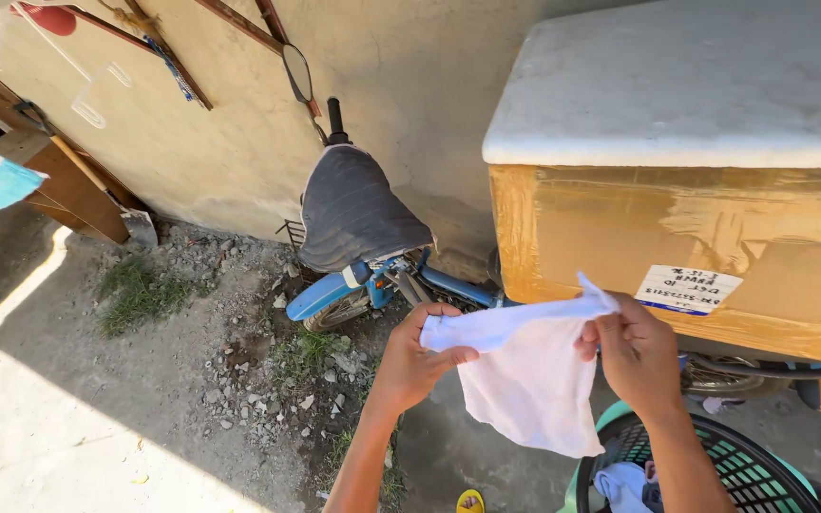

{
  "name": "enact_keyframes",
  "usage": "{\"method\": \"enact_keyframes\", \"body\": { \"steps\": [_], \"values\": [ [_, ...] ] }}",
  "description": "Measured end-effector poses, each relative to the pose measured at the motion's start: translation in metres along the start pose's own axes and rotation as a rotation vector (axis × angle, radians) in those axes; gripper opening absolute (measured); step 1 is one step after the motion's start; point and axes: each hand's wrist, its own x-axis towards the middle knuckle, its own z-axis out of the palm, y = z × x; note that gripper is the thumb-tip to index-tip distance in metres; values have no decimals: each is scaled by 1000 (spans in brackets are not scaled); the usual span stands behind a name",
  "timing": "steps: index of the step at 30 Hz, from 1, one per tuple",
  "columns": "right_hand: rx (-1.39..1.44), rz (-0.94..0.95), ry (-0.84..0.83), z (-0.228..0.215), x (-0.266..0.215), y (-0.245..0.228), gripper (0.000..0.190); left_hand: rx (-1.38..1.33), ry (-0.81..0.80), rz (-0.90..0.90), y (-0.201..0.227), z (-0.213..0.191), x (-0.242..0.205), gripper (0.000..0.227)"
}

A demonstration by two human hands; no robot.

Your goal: Hang washed laundry items onto a circular multi-clip hanger and a clothesline.

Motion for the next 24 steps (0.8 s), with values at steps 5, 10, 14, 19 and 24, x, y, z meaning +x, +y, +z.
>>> {"method": "enact_keyframes", "body": {
  "steps": [5,10,14,19,24],
  "values": [
    [82,-338,45,36,15,-68,20,546,264,394,25,-54,7,28],
    [72,-507,100,64,37,-103,32,435,322,254,47,-94,19,6],
    [-112,-648,-51,83,54,-134,49,310,383,307,78,-107,26,22],
    [-455,-819,51,97,71,-181,67,843,544,705,117,-113,23,54],
    [-556,-1285,175,105,111,-203,68,1324,622,918,133,-124,45,88]
  ]
}}
